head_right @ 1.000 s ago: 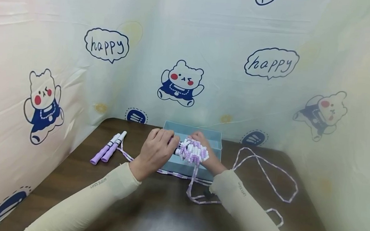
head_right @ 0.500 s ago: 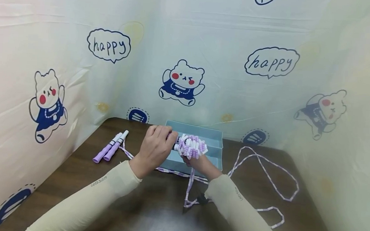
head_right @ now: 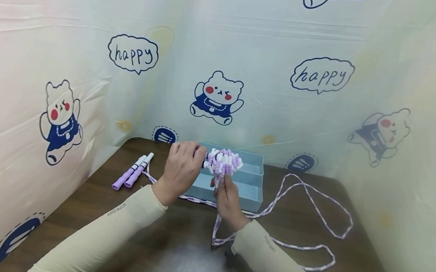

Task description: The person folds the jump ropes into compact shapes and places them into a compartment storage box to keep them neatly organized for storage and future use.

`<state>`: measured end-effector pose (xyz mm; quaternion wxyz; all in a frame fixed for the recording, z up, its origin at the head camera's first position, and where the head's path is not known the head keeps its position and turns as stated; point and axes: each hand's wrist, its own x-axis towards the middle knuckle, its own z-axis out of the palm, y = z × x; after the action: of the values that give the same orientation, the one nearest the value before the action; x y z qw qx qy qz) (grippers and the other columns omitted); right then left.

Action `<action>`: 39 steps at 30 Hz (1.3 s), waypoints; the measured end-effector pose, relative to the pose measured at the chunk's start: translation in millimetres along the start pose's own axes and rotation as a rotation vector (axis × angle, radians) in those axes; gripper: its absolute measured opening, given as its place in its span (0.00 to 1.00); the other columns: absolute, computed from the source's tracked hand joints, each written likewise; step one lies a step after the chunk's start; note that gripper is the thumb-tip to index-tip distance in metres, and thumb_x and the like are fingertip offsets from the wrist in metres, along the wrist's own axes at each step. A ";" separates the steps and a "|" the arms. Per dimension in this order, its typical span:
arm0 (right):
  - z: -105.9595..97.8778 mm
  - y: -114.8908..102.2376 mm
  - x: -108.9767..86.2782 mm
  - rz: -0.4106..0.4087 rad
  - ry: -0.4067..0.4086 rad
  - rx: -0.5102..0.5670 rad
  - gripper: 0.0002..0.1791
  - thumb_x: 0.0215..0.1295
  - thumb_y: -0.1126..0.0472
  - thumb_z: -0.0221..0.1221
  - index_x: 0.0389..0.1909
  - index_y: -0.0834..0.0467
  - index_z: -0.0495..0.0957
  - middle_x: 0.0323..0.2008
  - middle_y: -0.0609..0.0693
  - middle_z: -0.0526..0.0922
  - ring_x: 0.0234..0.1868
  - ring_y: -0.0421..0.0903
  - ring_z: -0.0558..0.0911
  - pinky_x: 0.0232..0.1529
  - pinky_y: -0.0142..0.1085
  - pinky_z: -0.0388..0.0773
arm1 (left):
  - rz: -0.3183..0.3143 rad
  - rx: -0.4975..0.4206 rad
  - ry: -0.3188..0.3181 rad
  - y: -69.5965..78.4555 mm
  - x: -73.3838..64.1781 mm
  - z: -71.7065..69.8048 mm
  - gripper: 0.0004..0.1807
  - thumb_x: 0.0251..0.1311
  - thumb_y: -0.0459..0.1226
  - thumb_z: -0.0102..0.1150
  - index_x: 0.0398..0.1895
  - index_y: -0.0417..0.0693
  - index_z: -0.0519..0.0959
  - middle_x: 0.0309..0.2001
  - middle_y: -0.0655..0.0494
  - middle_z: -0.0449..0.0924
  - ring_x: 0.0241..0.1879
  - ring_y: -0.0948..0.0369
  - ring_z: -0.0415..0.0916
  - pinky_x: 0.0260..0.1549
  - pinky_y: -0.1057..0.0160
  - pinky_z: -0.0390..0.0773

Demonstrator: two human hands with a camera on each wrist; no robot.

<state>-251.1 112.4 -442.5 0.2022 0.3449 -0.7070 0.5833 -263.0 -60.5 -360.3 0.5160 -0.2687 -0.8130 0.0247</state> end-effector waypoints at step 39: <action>-20.5 -76.4 10.9 0.409 -0.529 -0.096 0.20 0.68 0.61 0.58 0.59 0.59 0.72 0.49 0.50 0.84 0.44 0.40 0.85 0.41 0.35 0.80 | -0.052 0.079 -0.139 -21.7 -12.2 19.0 0.15 0.60 0.38 0.63 0.47 0.42 0.74 0.40 0.44 0.75 0.39 0.49 0.72 0.38 0.55 0.71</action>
<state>-205.6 123.2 -377.8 -0.0935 0.3252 -0.8163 0.4681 -284.2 -80.2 -372.3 0.4690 -0.2245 -0.8519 0.0621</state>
